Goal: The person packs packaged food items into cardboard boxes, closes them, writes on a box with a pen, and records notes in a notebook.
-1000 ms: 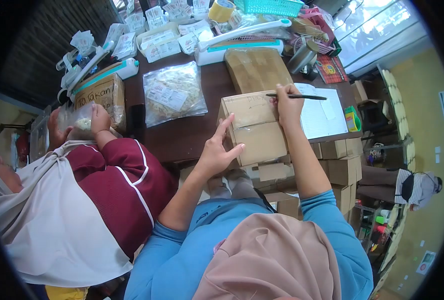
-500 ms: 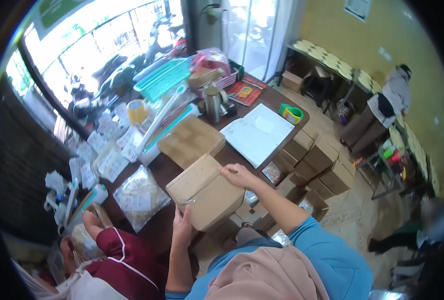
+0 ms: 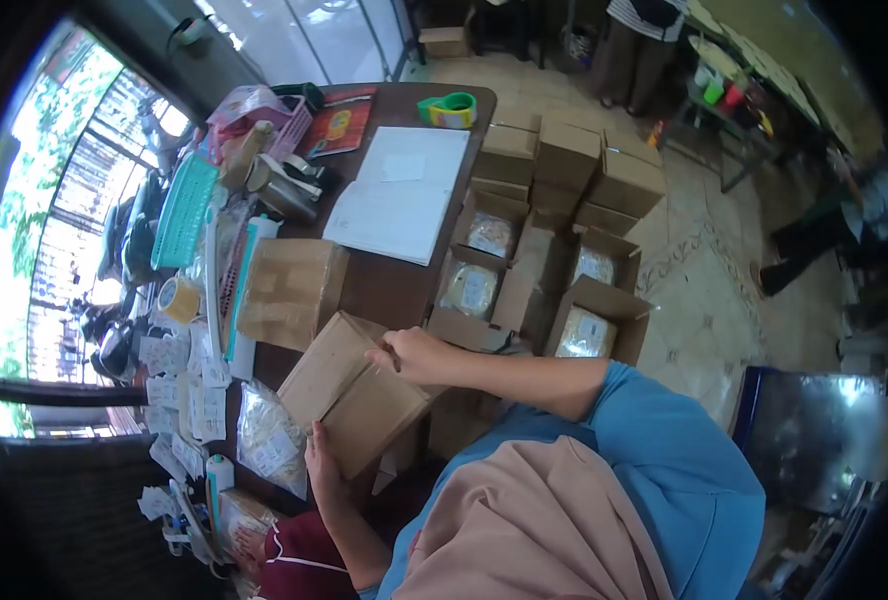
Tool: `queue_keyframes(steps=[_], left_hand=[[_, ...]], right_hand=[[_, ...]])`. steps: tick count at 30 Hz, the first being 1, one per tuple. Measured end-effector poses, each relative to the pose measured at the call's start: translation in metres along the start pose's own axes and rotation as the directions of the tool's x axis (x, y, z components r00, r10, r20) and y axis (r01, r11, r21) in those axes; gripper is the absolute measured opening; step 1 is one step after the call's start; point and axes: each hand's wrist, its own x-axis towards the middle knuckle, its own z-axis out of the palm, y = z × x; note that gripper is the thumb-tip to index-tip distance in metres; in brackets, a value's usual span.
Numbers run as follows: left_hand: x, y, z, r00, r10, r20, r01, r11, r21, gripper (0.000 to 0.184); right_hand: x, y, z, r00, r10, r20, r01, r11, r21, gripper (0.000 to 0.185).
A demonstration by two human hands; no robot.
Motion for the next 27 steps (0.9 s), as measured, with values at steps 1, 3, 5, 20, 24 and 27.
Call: queue_keyframes(steps=[1, 3, 5, 20, 24, 27], left_hand=[[0.001, 0.0, 0.0, 1.0, -0.002, 0.011, 0.002, 1.0, 0.017, 0.049], [0.002, -0.001, -0.005, 1.0, 0.02, -0.007, -0.02, 0.997, 0.076, 0.05], [0.003, -0.009, -0.011, 0.998, 0.061, 0.027, -0.064, 0.993, 0.097, 0.049], [-0.033, 0.119, 0.195, 0.892, 0.005, 0.453, -0.061, 0.992, 0.11, 0.063], [0.026, 0.128, 0.28, 0.803, 0.006, 0.596, -0.117, 0.982, 0.148, 0.066], [0.08, 0.145, 0.358, 0.722, 0.024, 0.691, -0.354, 0.871, 0.341, 0.066]], right_hand=[[0.002, -0.002, -0.003, 1.0, -0.008, 0.003, 0.008, 1.0, -0.017, 0.046], [0.0, -0.004, -0.008, 1.0, -0.02, 0.019, 0.02, 1.0, -0.002, 0.048], [-0.003, -0.005, -0.011, 0.999, -0.044, 0.03, 0.046, 0.998, -0.049, 0.05], [-0.013, 0.028, -0.2, 0.966, 0.096, -0.24, -0.101, 0.995, -0.006, 0.038], [0.001, 0.055, -0.283, 0.93, 0.161, -0.329, -0.193, 0.979, -0.068, 0.032], [0.011, 0.096, -0.336, 0.817, 0.22, -0.534, -0.263, 0.965, -0.004, 0.03]])
